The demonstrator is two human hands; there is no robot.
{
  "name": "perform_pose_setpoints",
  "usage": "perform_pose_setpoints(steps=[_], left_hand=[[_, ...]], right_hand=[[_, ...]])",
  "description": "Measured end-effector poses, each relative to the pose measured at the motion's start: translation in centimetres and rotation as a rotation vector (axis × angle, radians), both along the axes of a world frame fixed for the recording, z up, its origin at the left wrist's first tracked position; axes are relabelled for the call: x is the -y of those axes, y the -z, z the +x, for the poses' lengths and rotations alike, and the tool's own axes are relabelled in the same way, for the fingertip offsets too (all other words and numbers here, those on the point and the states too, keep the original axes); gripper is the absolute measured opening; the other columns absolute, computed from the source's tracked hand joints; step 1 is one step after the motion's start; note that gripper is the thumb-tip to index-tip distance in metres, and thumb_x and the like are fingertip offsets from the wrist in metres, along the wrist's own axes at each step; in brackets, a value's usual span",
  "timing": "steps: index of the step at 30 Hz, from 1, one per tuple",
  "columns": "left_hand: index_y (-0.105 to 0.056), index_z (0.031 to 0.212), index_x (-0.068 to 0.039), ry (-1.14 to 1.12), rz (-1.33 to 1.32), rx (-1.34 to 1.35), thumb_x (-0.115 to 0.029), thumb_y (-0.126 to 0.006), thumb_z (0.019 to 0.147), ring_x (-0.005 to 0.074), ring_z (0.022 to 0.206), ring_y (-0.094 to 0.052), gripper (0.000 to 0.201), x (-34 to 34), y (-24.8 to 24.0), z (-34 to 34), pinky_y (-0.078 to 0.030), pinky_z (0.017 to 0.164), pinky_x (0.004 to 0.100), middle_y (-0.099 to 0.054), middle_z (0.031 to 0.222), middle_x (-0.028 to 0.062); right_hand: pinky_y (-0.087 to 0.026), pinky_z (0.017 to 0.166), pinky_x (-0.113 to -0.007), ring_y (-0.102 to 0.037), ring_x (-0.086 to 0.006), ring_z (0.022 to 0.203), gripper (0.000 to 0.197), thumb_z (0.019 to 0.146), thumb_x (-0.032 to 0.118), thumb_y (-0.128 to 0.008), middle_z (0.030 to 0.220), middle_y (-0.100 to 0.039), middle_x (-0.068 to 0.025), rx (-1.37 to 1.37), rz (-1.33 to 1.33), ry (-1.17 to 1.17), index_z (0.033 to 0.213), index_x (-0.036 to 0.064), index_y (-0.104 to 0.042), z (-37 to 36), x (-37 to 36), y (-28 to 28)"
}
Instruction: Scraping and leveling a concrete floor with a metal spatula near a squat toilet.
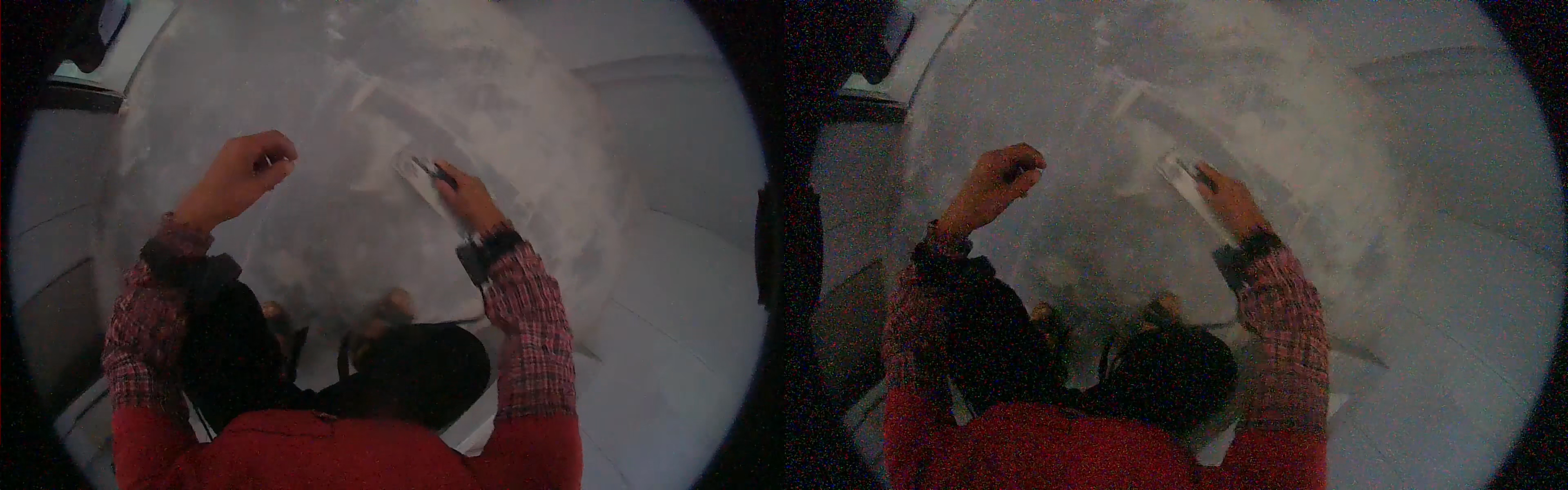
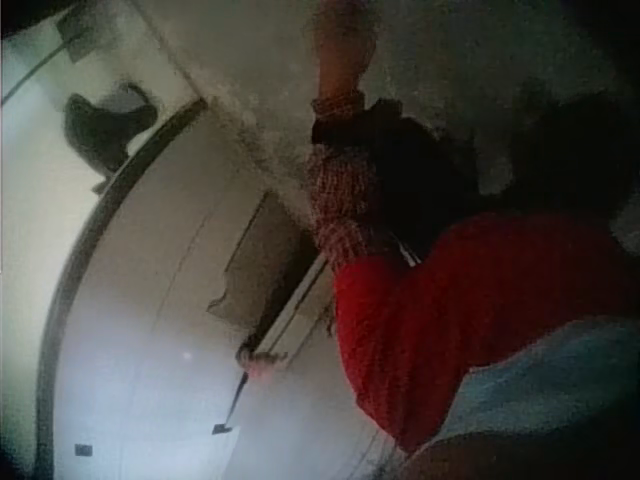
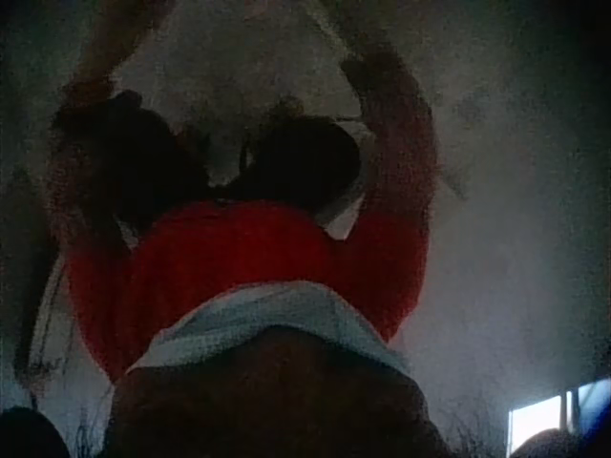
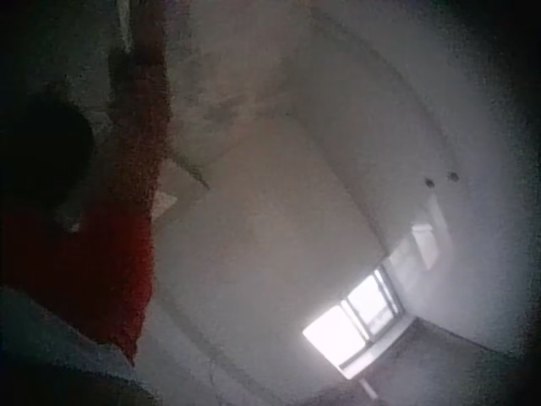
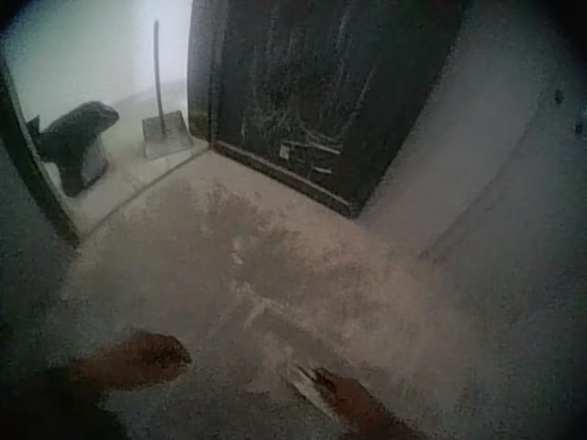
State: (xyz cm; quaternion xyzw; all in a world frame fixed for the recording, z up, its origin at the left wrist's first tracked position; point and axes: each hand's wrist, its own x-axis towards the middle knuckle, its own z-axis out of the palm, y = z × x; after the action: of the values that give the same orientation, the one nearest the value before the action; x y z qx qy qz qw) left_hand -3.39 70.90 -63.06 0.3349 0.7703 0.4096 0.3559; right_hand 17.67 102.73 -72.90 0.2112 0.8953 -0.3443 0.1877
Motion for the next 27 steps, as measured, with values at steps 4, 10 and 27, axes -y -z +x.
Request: perform_pose_setpoints(steps=[4,10,27], left_hand=[[-0.056,0.094,-0.003,0.036,-0.038,-0.021,-0.011,-0.056,0.086,0.0078,0.065,-0.051,0.011,-1.5,1.7,0.7,-0.046,0.058,0.024,-0.055,0.082,0.0009],[-0.057,0.094,-0.003,0.045,-0.077,-0.013,-0.012,-0.057,0.086,0.008,0.066,-0.052,0.013,-3.2,3.2,1.6,-0.046,0.058,0.024,-0.057,0.083,0.0015],[-0.056,0.093,-0.002,0.086,-0.003,-0.031,-0.013,-0.056,0.086,0.008,0.064,-0.051,0.014,-3.5,-4.1,2.6,-0.045,0.058,0.0248,-0.056,0.076,0.0029]], right_hand=[[-0.045,0.081,-0.04,-0.06,-0.0356,0.09,0.045,0.084,0.028,-0.053,0.1,-0.06,-0.0222,-0.104,-0.008,-0.054,0.127,0.015,-0.046,-1.9,-0.6,2.4],[-0.046,0.079,-0.04,-0.06,-0.0353,0.089,0.048,0.085,0.03,-0.051,0.102,-0.061,-0.0181,0.122,0.023,-0.044,0.13,0.0175,-0.043,19.9,-6.3,3.9],[-0.046,0.075,-0.043,-0.059,-0.0373,0.084,0.049,0.086,0.026,-0.051,0.098,-0.061,-0.0196,0.104,0.087,-0.119,0.133,0.0234,-0.038,13.2,2.9,-4.6]])
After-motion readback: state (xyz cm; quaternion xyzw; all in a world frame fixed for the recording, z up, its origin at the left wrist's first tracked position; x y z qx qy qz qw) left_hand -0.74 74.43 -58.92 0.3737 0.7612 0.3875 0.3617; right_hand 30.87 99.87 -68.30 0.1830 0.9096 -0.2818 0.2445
